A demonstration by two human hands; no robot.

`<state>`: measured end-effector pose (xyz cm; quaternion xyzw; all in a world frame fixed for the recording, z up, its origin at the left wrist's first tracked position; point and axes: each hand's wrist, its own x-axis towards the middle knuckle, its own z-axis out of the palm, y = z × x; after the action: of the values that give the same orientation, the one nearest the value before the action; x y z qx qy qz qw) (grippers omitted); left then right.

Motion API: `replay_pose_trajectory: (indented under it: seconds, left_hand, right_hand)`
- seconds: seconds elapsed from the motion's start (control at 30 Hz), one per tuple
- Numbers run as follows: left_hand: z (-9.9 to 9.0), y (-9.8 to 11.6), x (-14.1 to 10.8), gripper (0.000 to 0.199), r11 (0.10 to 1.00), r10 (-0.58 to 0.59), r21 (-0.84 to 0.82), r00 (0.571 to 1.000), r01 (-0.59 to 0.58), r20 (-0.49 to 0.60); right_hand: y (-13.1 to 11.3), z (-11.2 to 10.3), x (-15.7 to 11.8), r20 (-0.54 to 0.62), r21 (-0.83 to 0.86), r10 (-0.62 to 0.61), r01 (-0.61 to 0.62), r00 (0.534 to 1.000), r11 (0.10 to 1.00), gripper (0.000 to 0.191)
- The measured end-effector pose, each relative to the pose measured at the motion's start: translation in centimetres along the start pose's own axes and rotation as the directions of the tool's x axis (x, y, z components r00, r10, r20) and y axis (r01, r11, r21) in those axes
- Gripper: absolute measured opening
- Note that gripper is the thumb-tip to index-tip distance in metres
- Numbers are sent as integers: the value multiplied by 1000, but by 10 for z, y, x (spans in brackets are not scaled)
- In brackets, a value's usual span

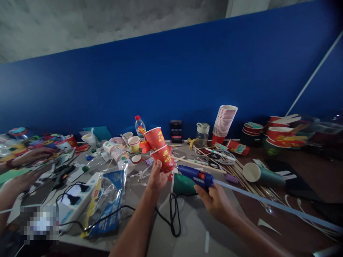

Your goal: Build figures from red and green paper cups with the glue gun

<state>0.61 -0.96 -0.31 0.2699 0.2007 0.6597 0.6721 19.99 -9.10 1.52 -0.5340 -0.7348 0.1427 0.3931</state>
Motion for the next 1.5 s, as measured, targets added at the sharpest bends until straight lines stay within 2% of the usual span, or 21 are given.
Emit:
replay_pose_trajectory:
  seconds: [0.23, 0.4, 0.57, 0.73, 0.97, 1.1, 1.2, 1.33, 1.43, 1.5]
  left_hand:
    - [2, 0, 0, 46, 1000, 12, 9, 1000, -12, -9]
    - [1, 0, 0, 44, 1000, -5, -2, 1000, 5, 0]
    - [-2, -1, 1, 53, 1000, -12, 15, 1000, 12, 0]
    - [-1, -1, 2, 52, 1000, -4, 13, 1000, 4, 10]
    - [3, 2, 0, 52, 1000, -1, 6, 1000, 1, 25]
    - [3, 2, -1, 51, 1000, -2, 12, 1000, 2, 6]
    - [2, 2, 0, 55, 1000, -15, 17, 1000, 15, 2]
    - [2, 3, 0, 55, 1000, -4, 27, 1000, 3, 8]
    - [0, 2, 1, 55, 1000, 8, 26, 1000, -9, 25]
    - [-1, 1, 1, 54, 1000, 17, 20, 999, -17, 37]
  right_hand:
    - [-1, 0, 2, -20, -11, 6, -6, 1000, 1000, 43]
    - [-3, -1, 1, 27, 6, 19, -20, 999, 1000, 41]
    - [-6, -1, -2, 82, 11, 7, -8, 997, 1000, 41]
    - [-3, -1, -1, 25, -16, 0, 1, 1000, 1000, 42]
    - [-2, 0, -1, 1, -18, 10, -10, 1000, 1000, 39]
    - [-3, 2, -3, -10, 27, -33, 33, 999, 999, 28]
    - [-4, 1, -5, -13, 70, -39, 40, 999, 997, 32]
    - [-5, -2, -6, 54, 137, -13, 5, 998, 991, 35]
    - [-2, -2, -6, 93, 208, 7, -26, 996, 978, 27]
    - [1, 0, -6, 76, 256, 36, -55, 996, 965, 23]
